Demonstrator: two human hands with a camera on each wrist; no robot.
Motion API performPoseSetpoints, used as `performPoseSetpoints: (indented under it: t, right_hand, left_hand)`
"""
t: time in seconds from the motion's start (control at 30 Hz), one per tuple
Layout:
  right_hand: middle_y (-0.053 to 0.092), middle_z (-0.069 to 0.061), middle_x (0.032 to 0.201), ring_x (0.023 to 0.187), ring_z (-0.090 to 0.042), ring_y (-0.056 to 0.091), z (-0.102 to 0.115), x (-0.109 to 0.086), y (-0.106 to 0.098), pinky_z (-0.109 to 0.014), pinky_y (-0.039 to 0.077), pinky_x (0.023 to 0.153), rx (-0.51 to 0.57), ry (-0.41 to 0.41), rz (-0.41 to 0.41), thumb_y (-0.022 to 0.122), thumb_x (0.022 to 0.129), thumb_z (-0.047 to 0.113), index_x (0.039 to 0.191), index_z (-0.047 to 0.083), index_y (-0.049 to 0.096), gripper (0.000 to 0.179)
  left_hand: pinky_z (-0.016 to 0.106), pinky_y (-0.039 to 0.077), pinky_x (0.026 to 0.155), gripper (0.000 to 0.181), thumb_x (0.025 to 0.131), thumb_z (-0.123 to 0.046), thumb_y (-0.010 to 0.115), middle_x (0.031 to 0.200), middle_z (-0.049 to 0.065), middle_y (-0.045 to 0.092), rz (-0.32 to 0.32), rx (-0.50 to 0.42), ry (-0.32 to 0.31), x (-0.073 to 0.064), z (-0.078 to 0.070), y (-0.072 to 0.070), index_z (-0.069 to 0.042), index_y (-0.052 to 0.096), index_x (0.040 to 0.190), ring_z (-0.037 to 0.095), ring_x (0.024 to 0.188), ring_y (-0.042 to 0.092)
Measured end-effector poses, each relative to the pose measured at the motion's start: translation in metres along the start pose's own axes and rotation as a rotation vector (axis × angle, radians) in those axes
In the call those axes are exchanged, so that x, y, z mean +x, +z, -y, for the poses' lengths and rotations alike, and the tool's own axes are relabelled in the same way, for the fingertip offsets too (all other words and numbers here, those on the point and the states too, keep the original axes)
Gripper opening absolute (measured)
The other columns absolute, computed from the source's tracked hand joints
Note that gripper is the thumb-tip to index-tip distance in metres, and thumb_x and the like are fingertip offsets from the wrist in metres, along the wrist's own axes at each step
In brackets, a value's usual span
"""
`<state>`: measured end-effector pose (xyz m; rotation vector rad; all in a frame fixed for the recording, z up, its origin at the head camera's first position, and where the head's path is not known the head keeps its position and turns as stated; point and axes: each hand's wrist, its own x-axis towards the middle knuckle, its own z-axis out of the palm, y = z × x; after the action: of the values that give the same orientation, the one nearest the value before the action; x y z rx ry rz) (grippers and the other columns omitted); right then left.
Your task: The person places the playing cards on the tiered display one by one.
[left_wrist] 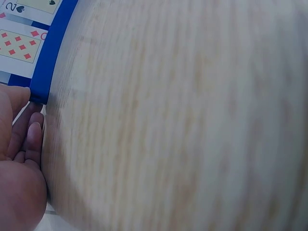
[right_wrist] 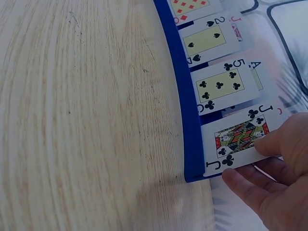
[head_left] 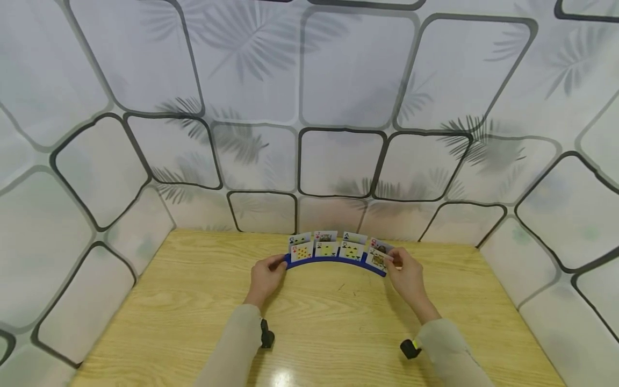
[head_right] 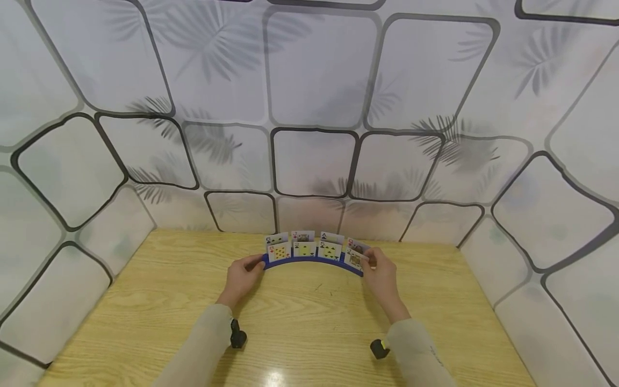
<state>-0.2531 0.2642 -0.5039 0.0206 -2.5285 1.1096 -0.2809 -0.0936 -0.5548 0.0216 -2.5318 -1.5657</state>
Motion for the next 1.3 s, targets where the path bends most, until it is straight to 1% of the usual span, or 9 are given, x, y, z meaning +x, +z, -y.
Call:
performPoseSetpoints:
  t: [0.2, 0.27, 0.43, 0.67, 0.87, 1.07, 1.2, 1.3]
  right_hand:
    - [0.076, -0.024, 0.105, 0.097, -0.04, 0.074, -0.001, 0.001, 0.001, -0.043, 0.062, 0.081, 0.005, 0.003, 0.023, 0.068, 0.099, 0.002, 0.11, -0.002, 0.066, 0.012]
    - [0.076, -0.024, 0.105, 0.097, -0.04, 0.073, -0.002, 0.001, 0.003, -0.044, 0.062, 0.082, 0.006, 0.004, 0.03, 0.068, 0.099, 0.002, 0.11, -0.002, 0.065, 0.012]
    - [0.076, -0.023, 0.104, 0.097, -0.037, 0.072, -0.006, 0.0, 0.006, -0.041, 0.061, 0.081, 0.013, 0.007, 0.04, 0.068, 0.099, 0.001, 0.108, -0.001, 0.065, 0.01]
    - [0.075, -0.024, 0.106, 0.099, -0.04, 0.073, -0.006, 0.0, 0.009, -0.049, 0.063, 0.086, 0.017, 0.025, 0.049, 0.067, 0.1, 0.002, 0.111, -0.002, 0.065, 0.011]
    - [0.075, -0.024, 0.107, 0.101, -0.039, 0.073, -0.005, 0.0, 0.008, -0.048, 0.063, 0.087, 0.019, 0.042, 0.052, 0.067, 0.1, 0.003, 0.111, -0.002, 0.066, 0.012]
    - [0.075, -0.022, 0.106, 0.099, -0.037, 0.073, -0.001, -0.003, 0.003, -0.046, 0.064, 0.086, 0.008, 0.044, 0.052, 0.069, 0.1, 0.007, 0.113, -0.003, 0.069, 0.017]
    - [0.075, -0.021, 0.107, 0.099, -0.036, 0.073, 0.0, -0.006, -0.003, -0.045, 0.064, 0.087, 0.001, 0.055, 0.077, 0.069, 0.1, 0.009, 0.117, -0.004, 0.068, 0.022]
    - [0.075, -0.022, 0.108, 0.1, -0.036, 0.072, -0.003, -0.007, -0.006, -0.042, 0.063, 0.088, 0.0, 0.072, 0.095, 0.07, 0.099, 0.007, 0.118, -0.005, 0.067, 0.022]
  left_hand:
    - [0.051, 0.057, 0.102, 0.027, 0.1, -0.009, 0.069, 0.126, 0.018, 0.076, -0.002, 0.007, 0.003, 0.0, 0.0, 0.0, -0.003, 0.077, 0.125, 0.035, 0.119, 0.071]
    - [0.051, 0.057, 0.102, 0.027, 0.1, -0.009, 0.069, 0.125, 0.018, 0.076, -0.004, 0.006, 0.0, 0.0, 0.0, 0.0, -0.003, 0.077, 0.125, 0.035, 0.119, 0.071]
    - [0.051, 0.058, 0.101, 0.026, 0.1, -0.009, 0.069, 0.125, 0.018, 0.076, -0.004, 0.007, -0.008, -0.001, -0.002, 0.0, -0.002, 0.077, 0.125, 0.035, 0.118, 0.071]
    - [0.051, 0.058, 0.1, 0.026, 0.1, -0.009, 0.069, 0.124, 0.018, 0.076, -0.006, 0.013, 0.0, -0.002, -0.004, -0.001, -0.002, 0.077, 0.125, 0.034, 0.116, 0.072]
    - [0.05, 0.059, 0.097, 0.026, 0.1, -0.009, 0.069, 0.123, 0.018, 0.077, -0.007, 0.016, -0.005, -0.002, -0.004, 0.0, -0.002, 0.077, 0.125, 0.033, 0.113, 0.072]
    - [0.05, 0.059, 0.097, 0.026, 0.1, -0.009, 0.069, 0.124, 0.018, 0.077, -0.004, 0.011, -0.001, -0.001, -0.003, 0.001, -0.003, 0.077, 0.125, 0.033, 0.113, 0.072]
    - [0.051, 0.058, 0.1, 0.027, 0.1, -0.009, 0.069, 0.125, 0.018, 0.076, -0.006, 0.012, 0.001, -0.001, -0.001, 0.001, -0.003, 0.077, 0.125, 0.035, 0.117, 0.071]
    - [0.051, 0.058, 0.101, 0.026, 0.1, -0.008, 0.069, 0.125, 0.018, 0.076, -0.011, 0.026, 0.01, 0.0, -0.001, 0.001, -0.002, 0.077, 0.125, 0.035, 0.118, 0.071]
